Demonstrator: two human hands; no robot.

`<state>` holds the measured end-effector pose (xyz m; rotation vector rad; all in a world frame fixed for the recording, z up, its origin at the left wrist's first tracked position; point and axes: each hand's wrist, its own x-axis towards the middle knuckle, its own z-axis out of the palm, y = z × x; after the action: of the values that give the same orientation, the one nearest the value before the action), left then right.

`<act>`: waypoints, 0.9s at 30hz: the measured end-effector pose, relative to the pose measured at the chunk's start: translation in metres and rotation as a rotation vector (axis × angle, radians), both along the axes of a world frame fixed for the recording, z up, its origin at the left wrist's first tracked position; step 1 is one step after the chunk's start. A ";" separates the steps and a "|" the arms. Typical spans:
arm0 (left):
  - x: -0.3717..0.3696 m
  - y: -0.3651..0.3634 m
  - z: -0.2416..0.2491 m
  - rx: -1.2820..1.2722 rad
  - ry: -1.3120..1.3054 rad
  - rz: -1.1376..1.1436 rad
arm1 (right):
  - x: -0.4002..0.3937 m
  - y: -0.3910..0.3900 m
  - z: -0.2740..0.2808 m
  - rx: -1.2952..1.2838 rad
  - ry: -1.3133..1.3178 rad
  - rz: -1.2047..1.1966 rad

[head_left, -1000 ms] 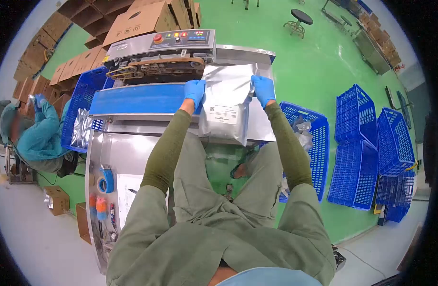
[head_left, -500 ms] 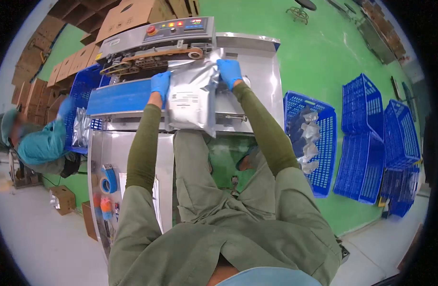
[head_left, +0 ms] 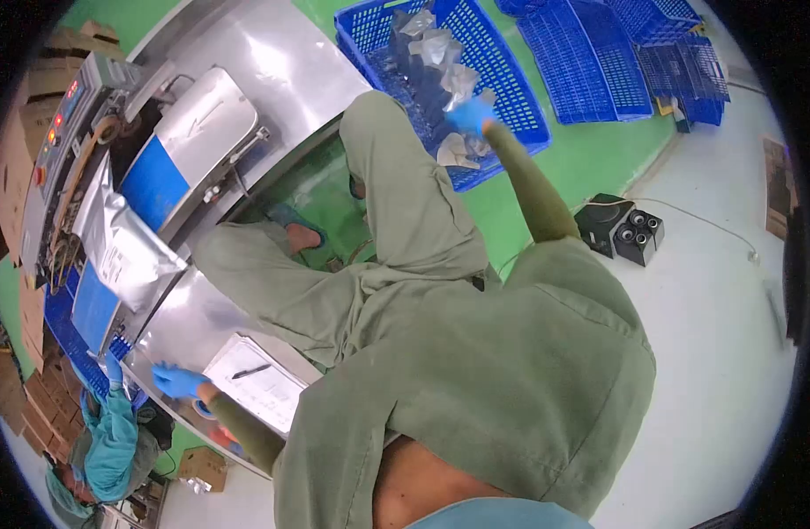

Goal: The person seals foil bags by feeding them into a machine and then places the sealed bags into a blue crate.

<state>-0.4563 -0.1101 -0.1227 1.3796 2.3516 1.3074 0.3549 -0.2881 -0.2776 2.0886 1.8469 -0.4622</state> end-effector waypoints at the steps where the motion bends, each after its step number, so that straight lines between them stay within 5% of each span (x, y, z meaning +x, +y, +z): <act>1: 0.009 -0.026 0.010 0.014 -0.054 0.061 | -0.011 -0.034 -0.041 -0.001 0.069 -0.089; 3: 0.012 -0.056 -0.012 -0.029 -0.089 0.116 | -0.032 -0.101 -0.118 0.011 0.204 -0.270; 5: 0.016 -0.071 -0.020 -0.063 -0.086 0.125 | -0.085 -0.084 -0.064 -0.179 0.332 -0.656; 7: 0.022 -0.076 -0.027 -0.064 -0.060 0.067 | -0.104 -0.090 -0.111 -0.117 0.173 -0.776; 11: 0.038 -0.075 -0.008 -0.034 -0.052 0.001 | -0.109 -0.077 -0.062 0.077 0.249 -0.705; 14: 0.052 -0.084 0.009 0.071 0.023 -0.064 | -0.090 -0.061 0.003 0.203 0.278 -0.616; 17: 0.066 -0.100 0.029 0.088 0.131 -0.183 | -0.072 -0.065 0.113 0.763 0.294 -0.441; 22: 0.236 -0.061 0.067 0.248 -0.201 -0.580 | -0.103 0.027 0.350 0.995 0.286 -0.011; 24: 0.319 -0.048 0.115 0.112 -0.224 -0.858 | -0.139 0.062 0.414 0.836 -0.010 0.267; 25: 0.354 -0.045 0.152 0.029 -0.103 -1.005 | -0.158 0.079 0.434 0.902 0.093 0.308; 27: 0.405 -0.019 0.151 0.220 -0.129 -1.208 | -0.194 0.115 0.463 1.018 0.314 0.414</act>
<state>-0.0510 -0.1294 0.0287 2.1079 0.8714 1.1353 0.1610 -0.1732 0.1850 2.0895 3.0507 0.3782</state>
